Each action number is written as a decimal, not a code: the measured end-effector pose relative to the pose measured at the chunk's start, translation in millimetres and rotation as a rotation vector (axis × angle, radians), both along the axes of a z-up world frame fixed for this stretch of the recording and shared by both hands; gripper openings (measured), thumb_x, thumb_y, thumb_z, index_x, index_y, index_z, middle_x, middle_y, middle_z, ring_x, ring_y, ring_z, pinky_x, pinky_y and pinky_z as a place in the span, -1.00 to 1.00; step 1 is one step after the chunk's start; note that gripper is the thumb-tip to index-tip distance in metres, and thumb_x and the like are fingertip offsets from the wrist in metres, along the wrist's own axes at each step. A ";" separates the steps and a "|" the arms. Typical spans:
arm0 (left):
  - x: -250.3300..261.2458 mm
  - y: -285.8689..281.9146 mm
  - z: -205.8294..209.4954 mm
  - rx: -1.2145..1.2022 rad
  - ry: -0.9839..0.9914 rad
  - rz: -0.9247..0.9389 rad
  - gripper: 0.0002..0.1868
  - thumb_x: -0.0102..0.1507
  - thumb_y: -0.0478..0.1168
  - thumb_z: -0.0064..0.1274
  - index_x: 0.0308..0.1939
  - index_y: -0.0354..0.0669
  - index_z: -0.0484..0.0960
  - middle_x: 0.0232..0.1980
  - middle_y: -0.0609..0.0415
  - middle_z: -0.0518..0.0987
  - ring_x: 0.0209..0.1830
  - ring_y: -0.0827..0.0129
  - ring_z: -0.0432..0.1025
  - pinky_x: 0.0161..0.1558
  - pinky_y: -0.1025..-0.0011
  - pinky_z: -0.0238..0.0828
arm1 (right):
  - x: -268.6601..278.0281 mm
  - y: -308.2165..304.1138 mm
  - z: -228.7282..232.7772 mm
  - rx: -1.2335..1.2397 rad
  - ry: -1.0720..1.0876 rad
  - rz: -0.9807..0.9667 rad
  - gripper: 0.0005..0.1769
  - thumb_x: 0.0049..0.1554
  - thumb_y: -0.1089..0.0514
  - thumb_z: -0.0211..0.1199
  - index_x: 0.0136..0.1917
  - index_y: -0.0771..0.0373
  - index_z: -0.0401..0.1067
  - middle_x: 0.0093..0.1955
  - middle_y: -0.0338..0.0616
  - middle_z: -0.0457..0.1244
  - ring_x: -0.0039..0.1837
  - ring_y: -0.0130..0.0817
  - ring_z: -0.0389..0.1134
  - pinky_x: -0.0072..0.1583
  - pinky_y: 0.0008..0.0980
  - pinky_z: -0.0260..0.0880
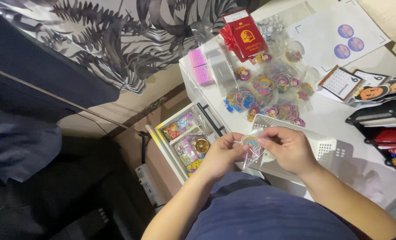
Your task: The person picks up individual stickers and small sticker sheets from a desk and places them into small transparent plastic bags by hand, then puts the filled bags into a white plastic basket.
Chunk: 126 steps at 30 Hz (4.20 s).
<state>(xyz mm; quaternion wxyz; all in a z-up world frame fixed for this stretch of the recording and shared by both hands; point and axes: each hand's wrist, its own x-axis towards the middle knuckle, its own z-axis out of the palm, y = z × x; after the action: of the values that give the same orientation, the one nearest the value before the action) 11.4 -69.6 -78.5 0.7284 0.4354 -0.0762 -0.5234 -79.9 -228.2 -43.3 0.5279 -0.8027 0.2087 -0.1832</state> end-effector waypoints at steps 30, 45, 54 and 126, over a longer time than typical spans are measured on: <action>-65.6 -1.1 -15.3 0.270 -0.579 -0.111 -0.72 0.11 -0.13 0.11 -0.13 -0.09 0.54 -0.17 -0.01 0.59 -0.10 0.19 0.48 -0.10 0.32 0.37 | -40.0 -70.8 -18.5 0.034 0.097 0.454 -0.82 -0.12 0.07 0.36 -0.24 0.17 0.59 -0.21 -0.16 0.43 -0.11 -0.40 0.39 -0.02 -0.32 0.36; -86.4 -19.0 -48.0 0.145 0.310 0.267 -0.80 0.18 -0.33 0.03 -0.46 -0.20 0.32 -0.59 -0.12 0.42 -0.69 0.18 0.35 -0.57 0.31 0.35 | -52.1 -93.6 -113.1 -0.748 0.326 0.300 -0.68 0.02 0.11 0.08 0.07 0.06 0.41 0.00 -0.25 0.33 0.03 -0.25 0.31 0.04 -0.27 0.31; -77.6 -23.0 -39.0 0.240 0.397 0.331 -0.80 0.20 -0.28 -0.14 -0.12 -0.19 0.48 -0.20 -0.14 0.61 -0.50 0.34 0.42 -0.54 0.44 0.33 | 62.0 -87.6 -93.5 -0.702 0.574 0.491 -0.65 0.00 -0.09 0.11 0.05 -0.06 0.44 0.03 -0.27 0.31 0.12 -0.24 0.26 0.11 -0.25 0.22; -56.6 105.3 -43.6 0.536 -0.204 0.036 -0.21 -0.06 -0.31 -0.16 0.29 0.12 0.10 0.12 0.06 0.49 0.10 0.43 0.39 0.06 0.43 0.39 | -7.0 -84.3 -51.2 -0.418 0.529 -0.194 -0.77 0.06 -0.10 0.19 -0.09 0.03 0.46 -0.28 -0.25 0.33 -0.18 -0.34 0.33 -0.05 -0.36 0.23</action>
<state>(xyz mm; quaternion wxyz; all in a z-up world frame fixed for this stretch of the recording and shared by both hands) -45.2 35.7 -122.1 0.5851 0.6643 -0.0001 -0.4652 -86.8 -312.5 -94.5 0.2600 -0.8894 0.3716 -0.0571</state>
